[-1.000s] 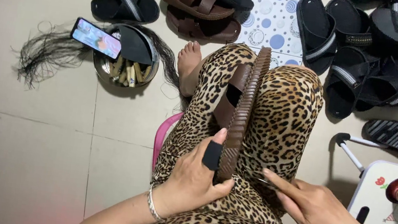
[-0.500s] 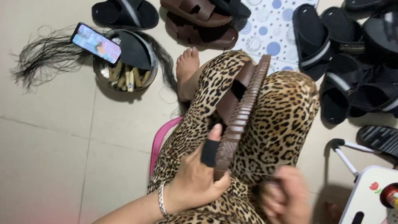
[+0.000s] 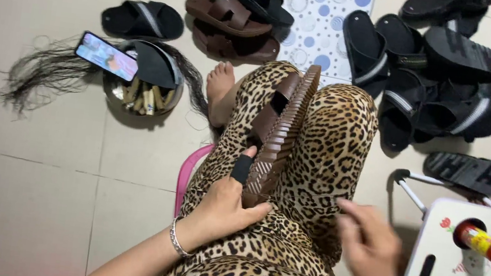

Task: Hand-stitching the sole of a brown sandal using a needle and thread

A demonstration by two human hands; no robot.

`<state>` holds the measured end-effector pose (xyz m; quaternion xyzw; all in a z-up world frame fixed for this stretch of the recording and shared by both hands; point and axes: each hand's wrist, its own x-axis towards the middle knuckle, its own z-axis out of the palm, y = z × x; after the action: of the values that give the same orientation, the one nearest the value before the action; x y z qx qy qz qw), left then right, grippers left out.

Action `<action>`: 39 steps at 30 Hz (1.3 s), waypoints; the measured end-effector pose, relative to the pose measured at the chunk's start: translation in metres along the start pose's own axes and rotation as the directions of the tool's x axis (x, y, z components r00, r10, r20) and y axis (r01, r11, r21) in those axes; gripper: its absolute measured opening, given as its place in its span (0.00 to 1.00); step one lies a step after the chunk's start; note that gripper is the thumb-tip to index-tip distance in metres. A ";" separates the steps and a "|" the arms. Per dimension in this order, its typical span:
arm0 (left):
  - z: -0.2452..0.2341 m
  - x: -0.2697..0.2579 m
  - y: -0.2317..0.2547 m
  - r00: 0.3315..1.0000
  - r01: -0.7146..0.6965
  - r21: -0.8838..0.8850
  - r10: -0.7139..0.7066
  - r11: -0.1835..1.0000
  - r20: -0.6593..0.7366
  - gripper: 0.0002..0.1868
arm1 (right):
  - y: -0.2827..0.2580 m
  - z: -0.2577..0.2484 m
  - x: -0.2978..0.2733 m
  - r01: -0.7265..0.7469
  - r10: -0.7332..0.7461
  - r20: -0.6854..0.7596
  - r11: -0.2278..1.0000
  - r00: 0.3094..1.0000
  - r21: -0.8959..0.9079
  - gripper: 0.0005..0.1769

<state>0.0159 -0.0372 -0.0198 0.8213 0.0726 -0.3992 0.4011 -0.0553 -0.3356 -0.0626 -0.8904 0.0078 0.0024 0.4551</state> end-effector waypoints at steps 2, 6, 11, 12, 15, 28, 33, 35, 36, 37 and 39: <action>0.008 0.003 -0.011 0.984 -0.159 0.008 0.159 0.987 -0.082 0.58 | -0.032 0.034 0.019 0.277 -0.274 0.121 0.961 0.954 -0.009 0.23; 0.027 0.007 -0.025 0.933 -0.277 0.079 0.287 0.958 -0.216 0.55 | -0.053 0.064 0.040 0.404 -0.425 0.156 0.902 0.891 0.149 0.09; 0.026 0.010 -0.021 0.949 -0.265 0.047 0.269 0.963 -0.167 0.51 | -0.030 0.061 0.029 -0.447 -0.033 0.490 0.362 0.871 0.818 0.11; 0.027 0.012 -0.023 0.947 -0.269 0.042 0.272 0.962 -0.169 0.51 | -0.031 0.054 0.035 -0.446 -0.034 0.491 0.367 0.871 0.816 0.11; 0.027 0.011 -0.026 0.933 -0.296 0.054 0.301 0.954 -0.198 0.50 | -0.037 0.044 0.038 -0.248 -0.033 0.271 0.317 0.962 0.916 0.10; 0.033 0.015 -0.025 0.912 -0.306 0.133 0.330 0.943 -0.245 0.48 | -0.032 0.062 0.031 -0.521 0.180 0.495 0.415 0.850 0.745 0.13; 0.033 0.016 -0.022 0.917 -0.297 0.148 0.325 0.943 -0.230 0.48 | -0.041 0.059 0.032 -0.495 0.128 0.516 0.543 0.847 0.678 0.14; 0.032 0.015 -0.021 0.926 -0.292 0.130 0.315 0.947 -0.211 0.46 | -0.034 0.062 0.032 -0.533 0.128 0.521 0.306 0.844 0.789 0.16; 0.032 0.014 -0.021 0.926 -0.289 0.130 0.312 0.948 -0.213 0.46 | -0.033 0.059 0.031 -0.535 0.126 0.523 0.304 0.843 0.789 0.16; 0.031 0.013 -0.021 0.925 -0.294 0.122 0.314 0.948 -0.215 0.44 | -0.033 0.057 0.030 -0.500 0.154 0.507 0.547 0.848 0.671 0.18; 0.030 0.015 -0.020 0.921 -0.302 0.115 0.321 0.946 -0.219 0.43 | -0.035 0.054 0.032 -0.431 0.173 0.480 0.751 0.860 0.500 0.23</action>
<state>-0.0013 -0.0483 -0.0532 0.8790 -0.0280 -0.2328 0.4153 -0.0224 -0.2722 -0.0663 -0.6690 0.0611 0.2592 0.6939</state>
